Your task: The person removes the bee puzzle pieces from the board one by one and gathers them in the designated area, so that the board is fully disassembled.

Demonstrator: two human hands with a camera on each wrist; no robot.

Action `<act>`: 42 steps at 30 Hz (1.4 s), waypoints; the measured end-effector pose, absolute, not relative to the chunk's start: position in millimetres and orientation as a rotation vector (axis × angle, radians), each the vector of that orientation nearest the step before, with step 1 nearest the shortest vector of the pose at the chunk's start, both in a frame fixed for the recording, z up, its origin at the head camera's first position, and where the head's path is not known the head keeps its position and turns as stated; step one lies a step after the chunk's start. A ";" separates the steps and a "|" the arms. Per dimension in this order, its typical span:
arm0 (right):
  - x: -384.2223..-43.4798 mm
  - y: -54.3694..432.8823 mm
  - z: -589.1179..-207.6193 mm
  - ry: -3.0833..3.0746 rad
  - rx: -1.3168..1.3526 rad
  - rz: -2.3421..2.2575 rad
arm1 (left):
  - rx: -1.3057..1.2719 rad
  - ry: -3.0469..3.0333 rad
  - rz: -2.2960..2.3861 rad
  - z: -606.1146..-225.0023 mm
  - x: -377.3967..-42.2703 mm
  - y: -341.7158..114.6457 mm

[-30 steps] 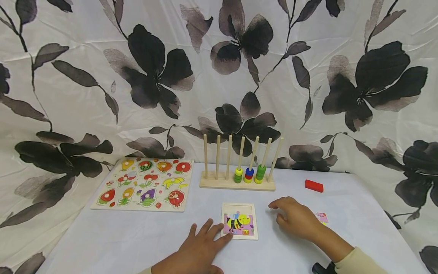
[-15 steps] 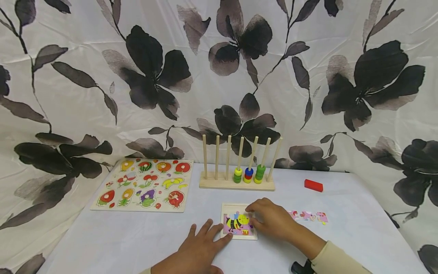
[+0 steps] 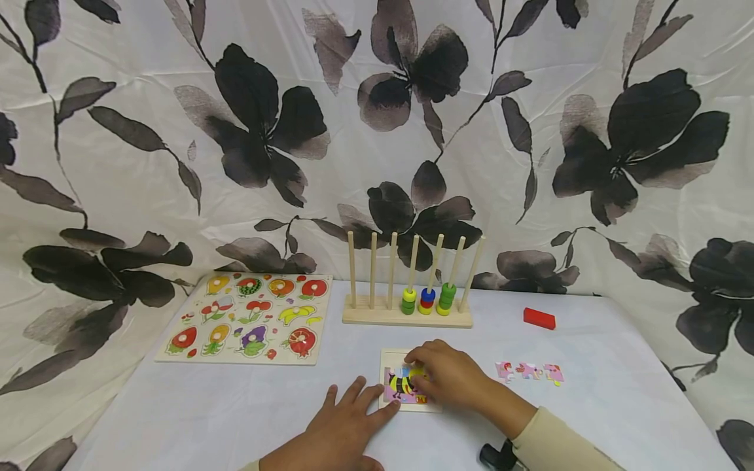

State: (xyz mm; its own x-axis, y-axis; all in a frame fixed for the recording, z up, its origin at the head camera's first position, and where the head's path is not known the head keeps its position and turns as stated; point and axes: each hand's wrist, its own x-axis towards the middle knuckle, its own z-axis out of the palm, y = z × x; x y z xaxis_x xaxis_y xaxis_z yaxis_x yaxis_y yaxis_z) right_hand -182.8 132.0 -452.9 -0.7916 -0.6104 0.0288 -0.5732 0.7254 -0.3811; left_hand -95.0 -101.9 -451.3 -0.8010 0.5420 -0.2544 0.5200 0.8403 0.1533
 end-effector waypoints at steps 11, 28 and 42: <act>-184.2 117.5 -454.9 2.783 -0.958 -0.536 | 0.799 2.722 0.114 -452.3 -95.3 -102.2; -185.0 109.9 -453.2 2.732 -0.959 -0.544 | 0.770 2.705 0.133 -453.0 -96.4 -101.7; -186.9 106.7 -453.9 2.752 -0.956 -0.549 | 0.776 2.701 0.164 -453.4 -96.0 -102.7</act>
